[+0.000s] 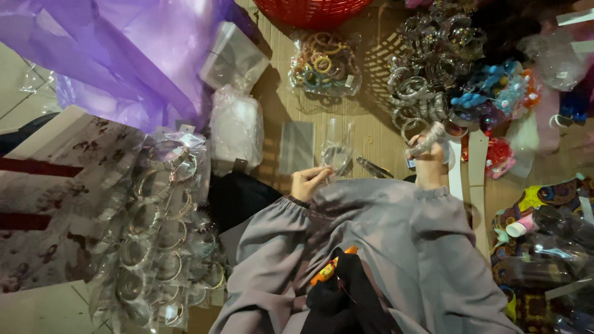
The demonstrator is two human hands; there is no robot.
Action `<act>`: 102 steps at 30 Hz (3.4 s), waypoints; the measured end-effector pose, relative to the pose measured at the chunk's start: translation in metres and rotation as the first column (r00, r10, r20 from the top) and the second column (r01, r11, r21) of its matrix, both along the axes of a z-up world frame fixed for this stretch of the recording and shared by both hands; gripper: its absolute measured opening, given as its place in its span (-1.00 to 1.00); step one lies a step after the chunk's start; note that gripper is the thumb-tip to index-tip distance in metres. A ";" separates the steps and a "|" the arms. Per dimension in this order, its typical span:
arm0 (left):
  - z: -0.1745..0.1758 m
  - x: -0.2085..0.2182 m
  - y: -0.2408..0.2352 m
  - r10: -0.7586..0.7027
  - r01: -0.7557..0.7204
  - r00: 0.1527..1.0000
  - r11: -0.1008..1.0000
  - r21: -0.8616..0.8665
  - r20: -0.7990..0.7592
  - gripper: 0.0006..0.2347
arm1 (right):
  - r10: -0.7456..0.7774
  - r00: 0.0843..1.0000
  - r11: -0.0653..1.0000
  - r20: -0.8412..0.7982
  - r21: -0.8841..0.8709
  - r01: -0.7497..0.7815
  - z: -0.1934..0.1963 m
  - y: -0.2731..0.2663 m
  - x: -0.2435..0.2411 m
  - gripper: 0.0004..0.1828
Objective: The person sits on the floor and packs silver bangles into small clear plastic bags. They pick up bangles from a pile, place them into bags, and seal them, repeating the process for multiple items.
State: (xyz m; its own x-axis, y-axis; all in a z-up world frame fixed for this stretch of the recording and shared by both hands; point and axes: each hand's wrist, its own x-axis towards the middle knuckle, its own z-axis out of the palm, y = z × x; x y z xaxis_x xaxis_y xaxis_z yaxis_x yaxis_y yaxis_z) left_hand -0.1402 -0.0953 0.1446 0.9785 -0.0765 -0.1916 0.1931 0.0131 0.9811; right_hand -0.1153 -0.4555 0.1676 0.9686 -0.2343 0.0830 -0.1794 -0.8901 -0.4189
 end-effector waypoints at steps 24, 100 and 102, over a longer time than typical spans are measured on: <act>0.041 -0.004 -0.002 -0.065 0.063 0.998 0.990 -0.126 -0.007 -0.85 | -0.117 0.989 0.616 0.091 0.788 0.000 0.120 0.126 0.006 -0.81; 0.049 -0.018 -0.010 -0.371 0.164 0.914 0.712 -0.682 -0.167 -0.73 | 0.535 0.767 0.837 -0.355 0.345 -0.425 0.160 0.139 0.033 -0.71; 0.045 -0.018 -0.011 -0.379 0.136 0.904 0.692 -0.709 -0.196 -0.75 | 0.527 0.764 0.840 -0.373 0.367 -0.400 0.160 0.139 0.035 -0.70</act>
